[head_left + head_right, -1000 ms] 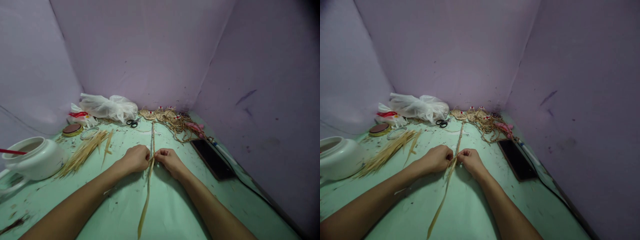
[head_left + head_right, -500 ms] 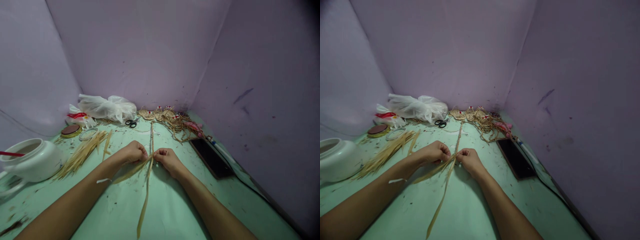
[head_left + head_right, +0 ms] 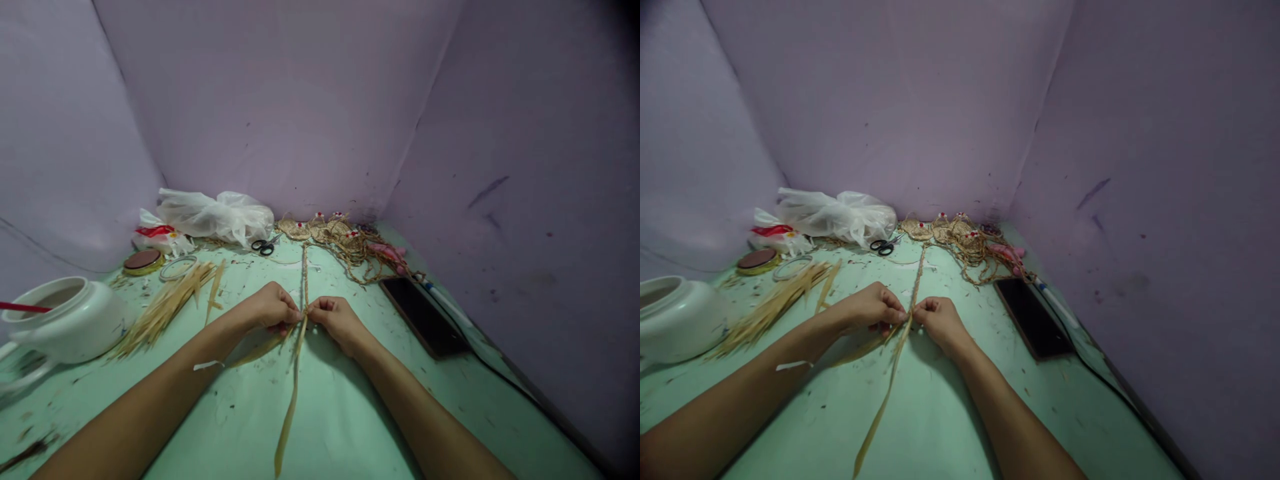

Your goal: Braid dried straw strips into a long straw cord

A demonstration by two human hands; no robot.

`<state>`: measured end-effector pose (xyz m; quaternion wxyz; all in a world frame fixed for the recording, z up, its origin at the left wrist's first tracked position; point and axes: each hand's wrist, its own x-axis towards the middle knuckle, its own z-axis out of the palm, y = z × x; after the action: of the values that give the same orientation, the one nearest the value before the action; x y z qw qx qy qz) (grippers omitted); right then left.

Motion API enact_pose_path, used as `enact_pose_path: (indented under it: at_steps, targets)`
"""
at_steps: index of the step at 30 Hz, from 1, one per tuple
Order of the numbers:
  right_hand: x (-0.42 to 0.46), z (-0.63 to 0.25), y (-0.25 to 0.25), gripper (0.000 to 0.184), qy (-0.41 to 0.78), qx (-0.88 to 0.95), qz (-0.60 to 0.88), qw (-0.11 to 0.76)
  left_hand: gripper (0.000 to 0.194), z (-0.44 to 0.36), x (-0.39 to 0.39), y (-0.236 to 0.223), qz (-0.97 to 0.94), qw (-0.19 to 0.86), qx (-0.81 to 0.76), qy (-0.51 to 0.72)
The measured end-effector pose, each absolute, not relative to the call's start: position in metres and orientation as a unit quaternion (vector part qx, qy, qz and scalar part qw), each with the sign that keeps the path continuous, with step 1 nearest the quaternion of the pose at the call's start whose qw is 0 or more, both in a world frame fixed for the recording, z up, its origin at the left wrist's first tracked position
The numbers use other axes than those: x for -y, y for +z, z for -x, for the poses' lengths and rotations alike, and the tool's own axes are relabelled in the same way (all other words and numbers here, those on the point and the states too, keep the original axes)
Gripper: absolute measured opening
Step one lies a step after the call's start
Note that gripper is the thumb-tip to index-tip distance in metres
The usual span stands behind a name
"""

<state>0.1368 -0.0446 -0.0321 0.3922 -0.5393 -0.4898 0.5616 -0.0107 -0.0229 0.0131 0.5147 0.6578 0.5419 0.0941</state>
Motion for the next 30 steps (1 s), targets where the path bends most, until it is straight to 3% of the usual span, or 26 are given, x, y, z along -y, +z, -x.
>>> enact_pose_path:
  at_steps: [6, 10, 18, 26, 30]
  targets:
    - [0.044, -0.136, -0.033, 0.007, 0.564, 0.486, 0.535, 0.401, 0.009, 0.004, 0.018, -0.002, -0.644, 0.503, -0.557, 0.150]
    - [0.043, -0.135, -0.036, 0.008, 0.561, 0.495, 0.515, 0.419, 0.008, -0.001, 0.015, -0.001, -0.584, 0.507, -0.623, 0.117]
    - [0.044, -0.136, -0.035, 0.005, 0.558, 0.493, 0.513, 0.427, 0.006, -0.003, 0.015, -0.002, -0.471, 0.669, -0.556, 0.150]
    - [0.045, -0.137, -0.028, 0.013, 0.581, 0.468, 0.521, 0.416, 0.025, -0.006, 0.022, -0.002, -0.570, 0.512, -0.623, 0.157]
    - [0.046, -0.138, -0.027, 0.014, 0.590, 0.463, 0.520, 0.409, 0.022, -0.007, 0.025, -0.003, -0.549, 0.578, -0.581, 0.163]
